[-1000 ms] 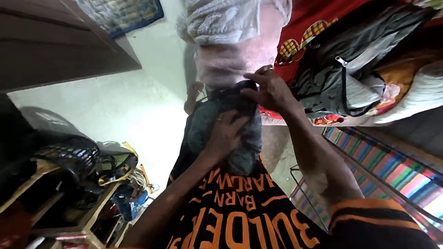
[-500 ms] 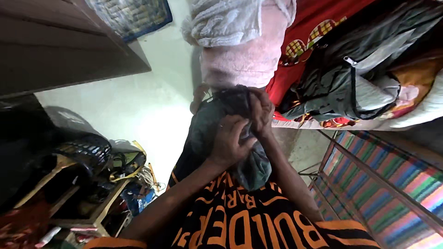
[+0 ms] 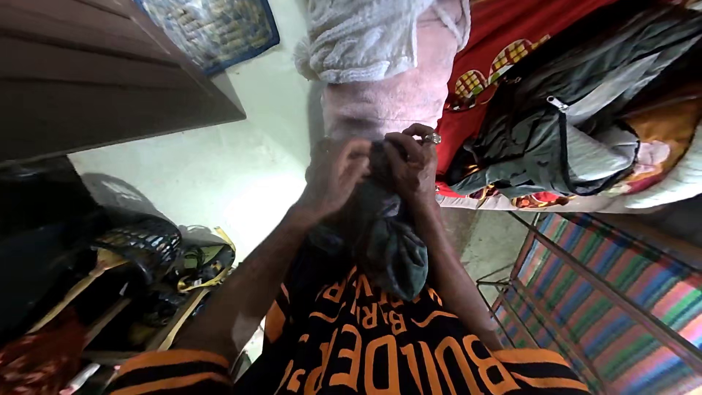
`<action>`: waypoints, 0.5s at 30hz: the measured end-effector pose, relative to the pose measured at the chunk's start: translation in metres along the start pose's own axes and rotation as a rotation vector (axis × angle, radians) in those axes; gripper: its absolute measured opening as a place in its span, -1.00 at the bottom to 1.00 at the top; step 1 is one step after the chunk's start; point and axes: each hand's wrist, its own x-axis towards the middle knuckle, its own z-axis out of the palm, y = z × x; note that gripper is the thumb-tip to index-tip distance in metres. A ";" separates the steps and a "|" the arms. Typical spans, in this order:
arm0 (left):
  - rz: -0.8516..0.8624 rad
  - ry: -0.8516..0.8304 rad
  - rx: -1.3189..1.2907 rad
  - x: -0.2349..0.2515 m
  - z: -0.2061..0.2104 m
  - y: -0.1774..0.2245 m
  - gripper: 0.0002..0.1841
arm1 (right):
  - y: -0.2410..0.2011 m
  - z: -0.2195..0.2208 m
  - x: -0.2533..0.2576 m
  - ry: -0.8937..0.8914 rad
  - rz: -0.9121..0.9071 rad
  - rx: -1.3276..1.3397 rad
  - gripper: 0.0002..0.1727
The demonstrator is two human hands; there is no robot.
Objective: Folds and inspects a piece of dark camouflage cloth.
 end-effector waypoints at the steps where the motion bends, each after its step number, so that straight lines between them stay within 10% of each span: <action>1: 0.030 0.031 0.096 0.015 -0.004 -0.005 -0.67 | 0.000 0.001 -0.002 0.021 -0.006 -0.014 -0.77; 6: 0.401 -0.042 0.422 0.062 0.005 -0.030 -0.74 | -0.004 0.001 0.001 0.057 -0.025 -0.069 -0.76; 15: 0.412 0.233 0.466 0.053 0.033 -0.030 -0.76 | -0.025 -0.011 0.007 0.063 0.226 -0.227 -0.64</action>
